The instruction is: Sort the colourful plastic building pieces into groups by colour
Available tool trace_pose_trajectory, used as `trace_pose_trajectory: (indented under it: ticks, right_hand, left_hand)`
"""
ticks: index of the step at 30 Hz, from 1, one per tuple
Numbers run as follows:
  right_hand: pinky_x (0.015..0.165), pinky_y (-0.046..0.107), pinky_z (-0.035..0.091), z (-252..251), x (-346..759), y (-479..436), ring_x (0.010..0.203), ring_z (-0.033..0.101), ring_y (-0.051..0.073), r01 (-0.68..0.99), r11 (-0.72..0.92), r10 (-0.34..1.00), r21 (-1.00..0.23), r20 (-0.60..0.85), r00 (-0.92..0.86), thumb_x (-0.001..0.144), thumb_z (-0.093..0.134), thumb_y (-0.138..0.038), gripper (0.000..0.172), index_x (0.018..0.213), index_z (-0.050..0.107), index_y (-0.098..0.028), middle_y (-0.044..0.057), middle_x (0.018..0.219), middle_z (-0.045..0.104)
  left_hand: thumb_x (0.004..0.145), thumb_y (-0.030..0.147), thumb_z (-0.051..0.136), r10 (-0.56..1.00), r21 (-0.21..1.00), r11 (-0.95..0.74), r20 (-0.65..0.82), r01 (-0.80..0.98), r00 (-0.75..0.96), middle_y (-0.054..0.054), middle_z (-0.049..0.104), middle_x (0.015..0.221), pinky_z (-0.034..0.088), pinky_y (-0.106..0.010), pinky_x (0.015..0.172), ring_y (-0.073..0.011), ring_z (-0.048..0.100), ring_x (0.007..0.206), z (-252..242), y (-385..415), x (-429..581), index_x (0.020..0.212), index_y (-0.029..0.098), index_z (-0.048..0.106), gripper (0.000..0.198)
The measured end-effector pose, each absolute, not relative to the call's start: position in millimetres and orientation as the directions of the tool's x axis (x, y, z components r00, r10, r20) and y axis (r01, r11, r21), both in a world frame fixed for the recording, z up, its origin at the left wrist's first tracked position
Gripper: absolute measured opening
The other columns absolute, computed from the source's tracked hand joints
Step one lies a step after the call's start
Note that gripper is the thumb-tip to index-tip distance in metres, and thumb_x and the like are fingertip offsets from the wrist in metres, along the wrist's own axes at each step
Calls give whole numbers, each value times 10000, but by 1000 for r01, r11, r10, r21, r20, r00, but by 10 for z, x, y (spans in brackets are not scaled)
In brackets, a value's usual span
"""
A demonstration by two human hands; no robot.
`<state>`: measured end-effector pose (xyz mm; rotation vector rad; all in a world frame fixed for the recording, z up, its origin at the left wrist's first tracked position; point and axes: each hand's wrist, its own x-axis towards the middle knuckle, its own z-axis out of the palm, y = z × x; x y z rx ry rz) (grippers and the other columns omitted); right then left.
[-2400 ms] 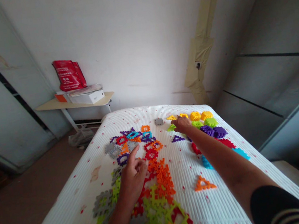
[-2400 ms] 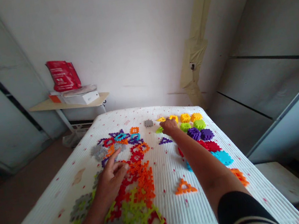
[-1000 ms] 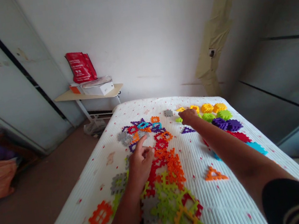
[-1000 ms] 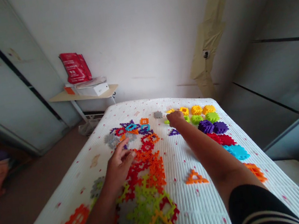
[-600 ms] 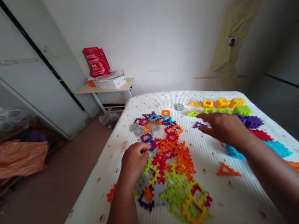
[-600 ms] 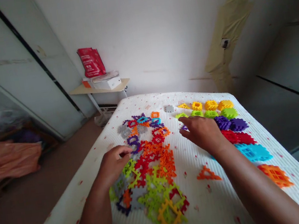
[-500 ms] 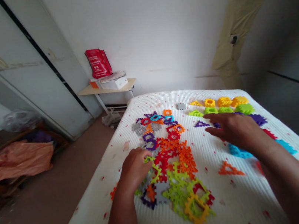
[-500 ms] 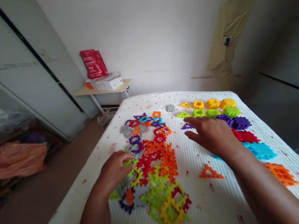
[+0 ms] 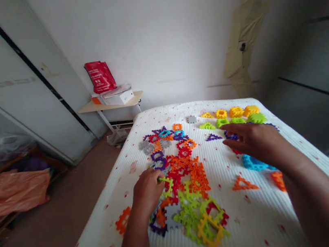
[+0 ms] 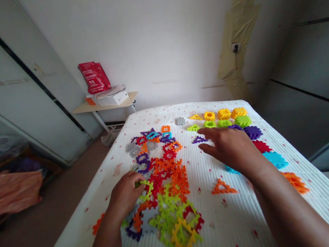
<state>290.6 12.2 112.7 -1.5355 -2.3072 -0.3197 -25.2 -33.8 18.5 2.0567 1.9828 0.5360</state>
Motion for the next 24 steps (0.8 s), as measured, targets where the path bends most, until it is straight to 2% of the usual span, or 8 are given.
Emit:
trace_pose_trajectory:
  ticks: [5, 8, 14, 18, 21, 24]
  right_hand:
    - [456, 234, 375, 1207, 2991, 124, 544, 615, 157, 953, 302, 865, -28, 427, -261, 822, 540, -438, 360, 1122, 625, -258, 23, 716, 698]
    - [468, 232, 382, 1191, 2984, 127, 585, 632, 166, 949, 316, 858, -11, 429, -281, 821, 548, -421, 339, 1109, 626, -260, 21, 748, 706]
    - [584, 260, 455, 1047, 2737, 120, 706, 651, 167, 861, 503, 822, -80, 352, -447, 826, 561, -372, 313, 1118, 602, -266, 28, 947, 704]
    - [630, 267, 463, 990, 2507, 61, 714, 635, 162, 820, 553, 811, -145, 321, -489, 847, 547, -364, 324, 1140, 581, -231, 47, 944, 692]
    - [694, 297, 471, 932, 2360, 13, 822, 623, 199, 791, 586, 793, -174, 323, -517, 833, 565, -374, 408, 1199, 533, -196, 73, 971, 672]
    - [786, 357, 471, 822, 2239, -4, 1003, 565, 251, 757, 620, 774, -206, 323, -545, 796, 601, -382, 529, 1261, 468, -170, 119, 1130, 610]
  left_hand:
    - [682, 300, 578, 982, 754, 5, 121, 657, -146, 24, 599, 620, 384, -221, 563, -135, 544, 592, 154, -241, -181, 713, 184, 633, 132]
    - [655, 369, 625, 975, 864, -5, 115, 503, -188, 34, 562, 556, 364, -211, 521, -121, 503, 543, 192, -181, -73, 645, 166, 615, 204]
    - [620, 399, 666, 966, 967, 31, 36, 254, -256, 80, 416, 430, 255, -192, 433, -63, 333, 420, 293, -81, 215, 547, 162, 544, 277]
    - [613, 399, 687, 962, 993, 27, 7, 119, -273, 100, 348, 406, 218, -189, 421, -47, 267, 405, 276, -42, 380, 518, 170, 475, 326]
    - [637, 411, 680, 963, 998, 7, 9, 56, -271, 103, 340, 412, 220, -189, 422, -47, 273, 407, 215, -37, 457, 521, 174, 439, 357]
    - [668, 431, 661, 964, 999, -10, 17, 30, -266, 98, 354, 436, 235, -187, 422, -50, 294, 418, 161, -54, 502, 550, 171, 457, 351]
